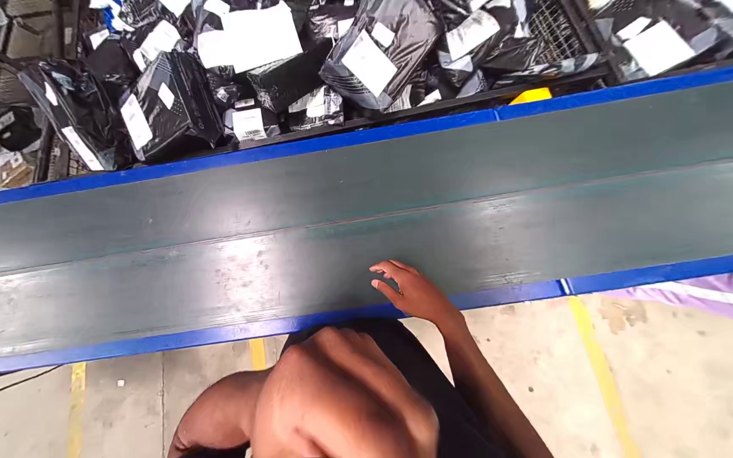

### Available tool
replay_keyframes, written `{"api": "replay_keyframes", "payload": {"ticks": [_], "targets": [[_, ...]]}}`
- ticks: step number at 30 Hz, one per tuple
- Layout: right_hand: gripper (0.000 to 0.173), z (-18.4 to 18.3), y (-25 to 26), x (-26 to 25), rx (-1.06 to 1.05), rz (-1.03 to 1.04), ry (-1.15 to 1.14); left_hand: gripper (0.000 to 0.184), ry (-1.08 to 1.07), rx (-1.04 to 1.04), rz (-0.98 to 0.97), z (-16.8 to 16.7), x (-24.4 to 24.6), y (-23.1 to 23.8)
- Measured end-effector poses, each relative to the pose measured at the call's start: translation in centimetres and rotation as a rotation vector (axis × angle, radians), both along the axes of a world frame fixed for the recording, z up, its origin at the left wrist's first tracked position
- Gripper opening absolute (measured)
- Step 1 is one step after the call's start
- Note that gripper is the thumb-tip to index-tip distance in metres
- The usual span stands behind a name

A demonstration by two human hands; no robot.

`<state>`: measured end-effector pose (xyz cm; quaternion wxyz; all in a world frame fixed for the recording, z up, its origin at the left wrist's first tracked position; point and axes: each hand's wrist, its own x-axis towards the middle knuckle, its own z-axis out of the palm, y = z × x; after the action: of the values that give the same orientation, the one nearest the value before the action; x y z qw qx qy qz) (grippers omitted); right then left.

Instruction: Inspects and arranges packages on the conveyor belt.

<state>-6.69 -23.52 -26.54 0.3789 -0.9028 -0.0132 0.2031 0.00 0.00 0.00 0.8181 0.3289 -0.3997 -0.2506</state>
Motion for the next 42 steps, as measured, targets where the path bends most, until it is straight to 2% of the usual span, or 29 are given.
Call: {"api": "replay_keyframes", "payload": {"ticks": [3, 7, 11, 15, 20, 32, 42], "targets": [[0.042, 0.3, 1.4, 0.7, -0.001, 0.003, 0.018, 0.026, -0.004, 0.133, 0.082, -5.0, 0.7, 1.6], [0.038, 0.6, 3.7, 0.0, 0.020, -0.025, 0.011, 0.020, 0.189, 0.299, 0.197, -13.0, -0.1, 4.4], [0.034, 0.3, 5.8, -0.8, 0.033, 0.027, 0.026, 0.024, 0.375, 0.373, 0.294, -16.8, -1.3, 7.8], [0.035, 0.6, 6.5, -1.3, -0.012, 0.052, 0.068, 0.024, 0.373, 0.406, 0.353, -16.9, -1.1, 9.0], [0.037, 1.0, 6.4, -1.6, -0.043, 0.061, 0.059, 0.023, 0.278, 0.407, 0.374, -15.6, -0.1, 8.4], [0.034, 1.7, 5.6, -3.9, -0.044, -0.049, 0.022, 0.021, 0.111, 0.476, 0.187, -15.1, -1.9, 5.8], [0.033, 0.6, 5.6, -6.3, -0.020, -0.101, 0.004, 0.019, 0.069, 0.505, 0.152, -14.7, -3.3, 5.0]]}}
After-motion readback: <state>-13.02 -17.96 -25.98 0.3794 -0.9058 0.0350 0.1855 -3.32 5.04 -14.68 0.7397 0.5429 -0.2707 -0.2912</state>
